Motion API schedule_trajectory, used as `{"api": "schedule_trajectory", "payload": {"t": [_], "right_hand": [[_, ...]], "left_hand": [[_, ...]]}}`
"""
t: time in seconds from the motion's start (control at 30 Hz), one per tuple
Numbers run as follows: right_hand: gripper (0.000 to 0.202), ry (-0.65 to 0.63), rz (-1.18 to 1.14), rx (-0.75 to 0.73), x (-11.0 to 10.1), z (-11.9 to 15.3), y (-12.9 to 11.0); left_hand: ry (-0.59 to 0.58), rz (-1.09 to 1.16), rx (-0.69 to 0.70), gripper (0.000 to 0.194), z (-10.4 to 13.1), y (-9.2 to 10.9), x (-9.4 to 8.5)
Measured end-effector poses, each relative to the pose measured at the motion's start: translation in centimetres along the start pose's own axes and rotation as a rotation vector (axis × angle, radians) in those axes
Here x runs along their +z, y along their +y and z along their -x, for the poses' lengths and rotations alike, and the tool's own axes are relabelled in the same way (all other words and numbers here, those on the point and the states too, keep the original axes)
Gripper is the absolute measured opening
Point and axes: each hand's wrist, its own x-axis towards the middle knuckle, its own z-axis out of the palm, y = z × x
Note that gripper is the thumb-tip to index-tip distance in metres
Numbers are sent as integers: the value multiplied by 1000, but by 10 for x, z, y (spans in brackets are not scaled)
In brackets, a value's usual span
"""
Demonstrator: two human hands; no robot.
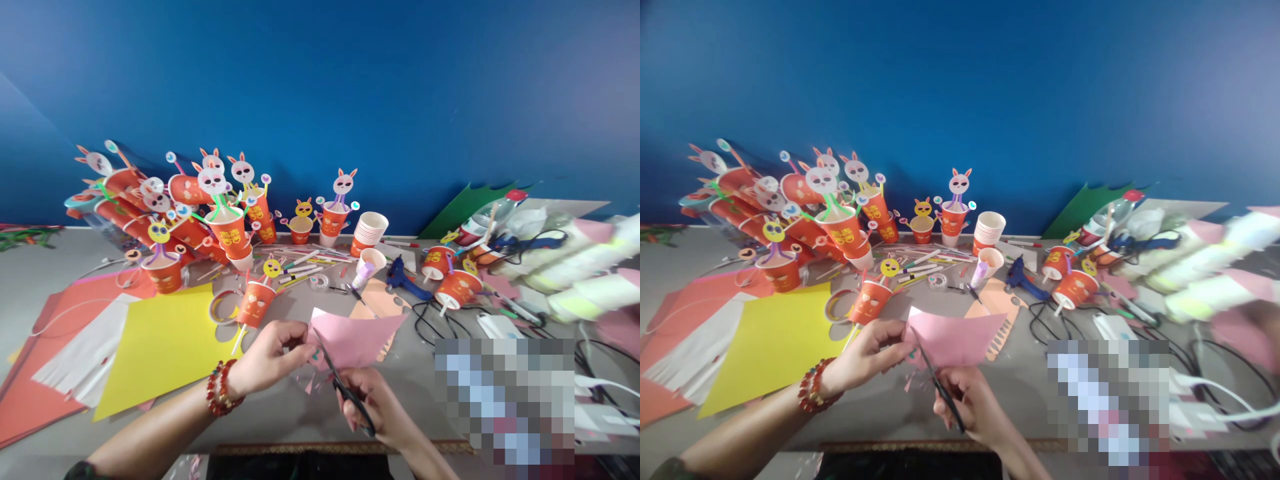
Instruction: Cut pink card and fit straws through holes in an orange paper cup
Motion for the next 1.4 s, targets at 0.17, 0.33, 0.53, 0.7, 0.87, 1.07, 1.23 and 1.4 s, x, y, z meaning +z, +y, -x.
{"api": "schedule_trajectory", "payload": {"t": [0.17, 0.33, 0.53, 0.7, 0.87, 1.07, 1.23, 1.4], "right_hand": [[67, -4, -1, -15, -1, 0, 0], [65, -14, -7, -5, -1, 0, -2], [66, -15, -16, 27, -1, 0, -2], [64, -29, -17, 18, -2, 0, -2], [64, -18, -23, 18, -1, -1, -5], [58, -8, -21, 22, 0, -1, -8], [58, -12, -24, 22, -1, 0, -1], [64, -5, -58, 35, -1, 0, 4]], "left_hand": [[-7, 38, -2, 29, 0, 2, 1], [3, 42, -10, 29, 0, 1, 2], [-2, 15, -10, 27, -1, 2, 0], [-18, 30, -15, 26, -1, 2, 0], [-8, 2, -19, 27, -1, 3, 0], [8, 6, -16, 30, -1, 3, 0], [13, 7, -33, 36, 0, 5, 2], [27, 4, -25, 36, 0, 4, 3]]}}
